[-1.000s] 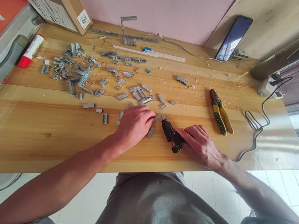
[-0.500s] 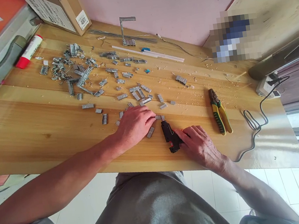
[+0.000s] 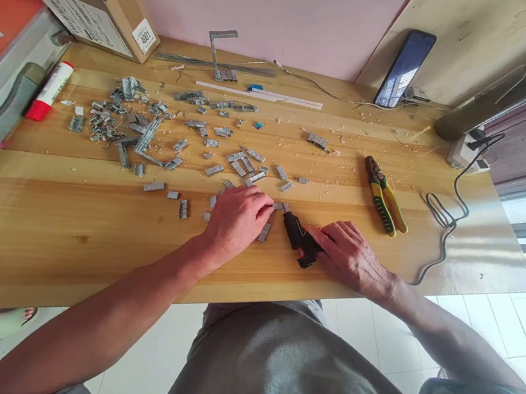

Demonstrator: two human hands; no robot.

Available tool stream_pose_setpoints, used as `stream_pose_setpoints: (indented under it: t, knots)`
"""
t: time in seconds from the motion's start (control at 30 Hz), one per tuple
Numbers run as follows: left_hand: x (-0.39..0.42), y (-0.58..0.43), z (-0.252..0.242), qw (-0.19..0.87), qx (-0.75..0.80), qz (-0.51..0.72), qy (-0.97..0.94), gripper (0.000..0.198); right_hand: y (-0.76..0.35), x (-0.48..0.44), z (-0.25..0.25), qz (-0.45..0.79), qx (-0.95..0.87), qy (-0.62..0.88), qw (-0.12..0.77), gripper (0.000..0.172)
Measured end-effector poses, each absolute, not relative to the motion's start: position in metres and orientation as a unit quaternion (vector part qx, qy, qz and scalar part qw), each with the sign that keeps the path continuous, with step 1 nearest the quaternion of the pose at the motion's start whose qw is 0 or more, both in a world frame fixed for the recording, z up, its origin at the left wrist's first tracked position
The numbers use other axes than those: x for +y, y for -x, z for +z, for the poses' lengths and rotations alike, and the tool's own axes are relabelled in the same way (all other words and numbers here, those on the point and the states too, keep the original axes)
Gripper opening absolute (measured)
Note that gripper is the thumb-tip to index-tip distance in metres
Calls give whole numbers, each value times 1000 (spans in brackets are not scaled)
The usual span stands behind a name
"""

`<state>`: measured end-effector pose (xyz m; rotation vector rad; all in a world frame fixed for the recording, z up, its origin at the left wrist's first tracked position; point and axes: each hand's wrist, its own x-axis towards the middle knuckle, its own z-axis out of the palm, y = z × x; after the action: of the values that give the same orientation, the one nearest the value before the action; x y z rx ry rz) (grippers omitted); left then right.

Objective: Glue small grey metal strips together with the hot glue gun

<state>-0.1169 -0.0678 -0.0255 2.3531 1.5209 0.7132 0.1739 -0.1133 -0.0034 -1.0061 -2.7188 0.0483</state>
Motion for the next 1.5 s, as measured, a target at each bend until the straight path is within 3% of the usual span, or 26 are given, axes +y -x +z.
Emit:
stream_pose_setpoints:
  t: [0.63,0.9,1.5]
  knots:
    - [-72,115,-27,147,502,284,-804,14,-177,-119,-6,55,-921,355,148,46]
    - [-74,116,-28,163,488,287,-808,16,-172,-123,-3,56,-923,352,147,40]
    - [-73,117,-27,185,483,282,-808,18,-169,-132,-4,42,-918,368,141,44]
